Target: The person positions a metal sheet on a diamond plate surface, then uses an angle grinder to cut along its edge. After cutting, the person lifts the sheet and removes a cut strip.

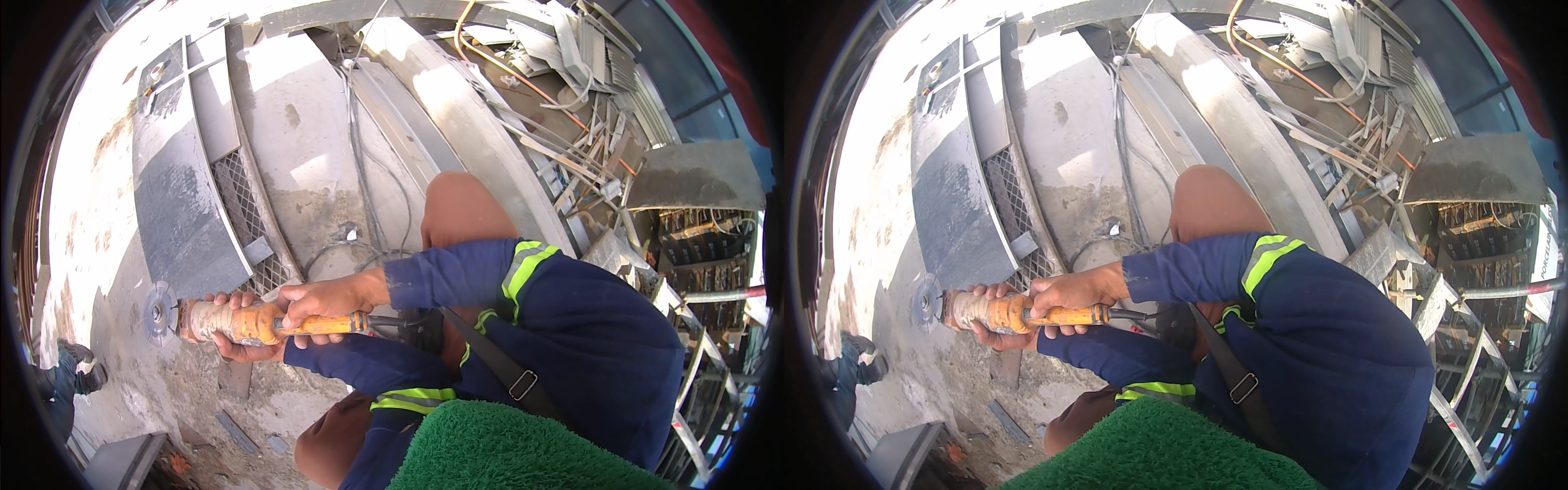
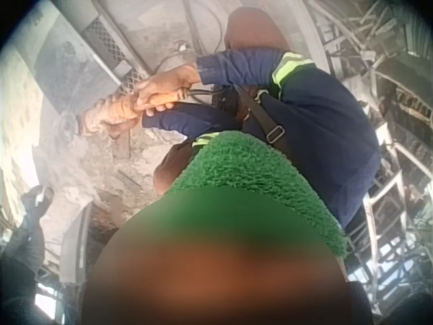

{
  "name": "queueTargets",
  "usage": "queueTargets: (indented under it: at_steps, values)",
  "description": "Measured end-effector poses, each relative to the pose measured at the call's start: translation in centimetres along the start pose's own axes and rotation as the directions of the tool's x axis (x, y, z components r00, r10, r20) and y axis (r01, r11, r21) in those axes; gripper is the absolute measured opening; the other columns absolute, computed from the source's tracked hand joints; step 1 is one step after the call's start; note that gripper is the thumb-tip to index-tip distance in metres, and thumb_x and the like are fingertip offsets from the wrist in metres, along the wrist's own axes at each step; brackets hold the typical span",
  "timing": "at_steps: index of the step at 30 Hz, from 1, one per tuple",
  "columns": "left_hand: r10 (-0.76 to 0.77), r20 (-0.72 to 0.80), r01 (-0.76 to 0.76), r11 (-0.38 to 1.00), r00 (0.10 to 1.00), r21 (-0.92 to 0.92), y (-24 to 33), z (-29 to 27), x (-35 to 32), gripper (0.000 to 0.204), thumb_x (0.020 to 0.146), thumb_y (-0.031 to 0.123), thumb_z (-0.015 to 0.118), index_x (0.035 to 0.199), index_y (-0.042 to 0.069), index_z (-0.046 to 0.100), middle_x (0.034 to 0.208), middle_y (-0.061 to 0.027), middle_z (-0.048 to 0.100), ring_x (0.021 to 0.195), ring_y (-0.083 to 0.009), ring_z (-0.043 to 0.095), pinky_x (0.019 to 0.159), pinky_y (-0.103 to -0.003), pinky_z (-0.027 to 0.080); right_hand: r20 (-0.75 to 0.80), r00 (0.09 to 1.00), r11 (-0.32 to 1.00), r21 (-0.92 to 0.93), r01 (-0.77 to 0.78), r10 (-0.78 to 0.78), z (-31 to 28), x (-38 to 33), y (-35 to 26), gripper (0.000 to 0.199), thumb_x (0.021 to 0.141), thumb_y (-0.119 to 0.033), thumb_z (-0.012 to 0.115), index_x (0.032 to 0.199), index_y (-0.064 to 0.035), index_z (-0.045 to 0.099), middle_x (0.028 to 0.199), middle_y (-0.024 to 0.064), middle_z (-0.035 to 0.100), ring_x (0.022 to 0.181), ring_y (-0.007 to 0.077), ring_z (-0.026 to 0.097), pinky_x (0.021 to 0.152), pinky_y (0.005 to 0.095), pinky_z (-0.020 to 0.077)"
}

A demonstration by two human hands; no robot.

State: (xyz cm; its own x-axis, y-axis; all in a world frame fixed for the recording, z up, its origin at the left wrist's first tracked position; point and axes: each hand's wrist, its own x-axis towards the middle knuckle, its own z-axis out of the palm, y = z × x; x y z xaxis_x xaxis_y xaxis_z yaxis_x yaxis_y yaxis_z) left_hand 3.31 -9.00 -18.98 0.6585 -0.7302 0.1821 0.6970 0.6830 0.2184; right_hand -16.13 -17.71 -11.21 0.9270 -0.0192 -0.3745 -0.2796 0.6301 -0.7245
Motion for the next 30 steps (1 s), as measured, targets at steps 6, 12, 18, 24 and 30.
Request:
queueTargets:
  at_steps: [6,12,18,24,30]
  values:
    - [-0.001,0.003,0.001,1.000,1.000,-0.003,-0.15,0.33,-0.01,0.077,0.095,0.030,0.080,0.154,0.000,0.041,0.128,-0.0137,0.058,0.104,-0.0267,0.064,0.094,-0.044,0.056,-0.001,1.000,1.000,-0.030,0.008,-0.008,0.06,-0.15,-0.13,0.053,0.111,-0.034,0.061,0.148,-0.0049,0.038,0.103,0.0123,0.073,0.076,0.0186,0.070,0.056,0.0319,0.0586]
    - [-0.005,0.017,0.005,1.000,1.000,-0.016,-0.26,0.40,0.01,0.075,0.095,0.029,0.080,0.154,0.001,0.041,0.128,-0.0138,0.059,0.106,-0.0276,0.064,0.095,-0.045,0.056,-0.021,1.000,0.999,-0.043,0.018,-0.019,0.27,-0.30,-0.26,0.053,0.110,-0.034,0.063,0.147,-0.0033,0.040,0.101,0.0124,0.072,0.072,0.0172,0.069,0.054,0.0303,0.0576]
    - [-0.018,0.039,0.020,0.998,0.999,-0.057,-0.33,0.73,0.04,0.076,0.096,0.030,0.079,0.155,0.002,0.039,0.128,-0.0136,0.059,0.107,-0.0275,0.063,0.097,-0.045,0.056,-0.035,0.999,1.000,-0.020,0.017,-0.018,0.60,-0.52,-0.52,0.054,0.109,-0.034,0.064,0.146,-0.0024,0.040,0.100,0.0120,0.072,0.071,0.0161,0.068,0.053,0.0299,0.0567]
    - [-0.020,0.080,0.021,1.000,0.997,-0.014,-0.30,0.44,0.05,0.076,0.100,0.032,0.077,0.157,0.000,0.039,0.132,-0.0164,0.059,0.111,-0.0301,0.064,0.099,-0.047,0.056,-0.049,0.999,1.000,0.022,-0.007,0.008,0.64,-0.30,-0.01,0.063,0.107,-0.038,0.068,0.148,-0.0039,0.037,0.100,0.0120,0.071,0.070,0.0135,0.067,0.053,0.0288,0.0564]
    - [-0.032,0.090,0.035,0.999,0.995,-0.030,-0.65,0.36,0.06,0.075,0.102,0.034,0.074,0.158,0.000,0.039,0.134,-0.0167,0.058,0.113,-0.0306,0.065,0.098,-0.048,0.057,-0.038,0.999,0.998,0.057,0.005,-0.003,0.39,-0.50,0.09,0.064,0.105,-0.041,0.071,0.147,-0.0055,0.037,0.100,0.0111,0.071,0.069,0.0125,0.066,0.051,0.0286,0.0559]
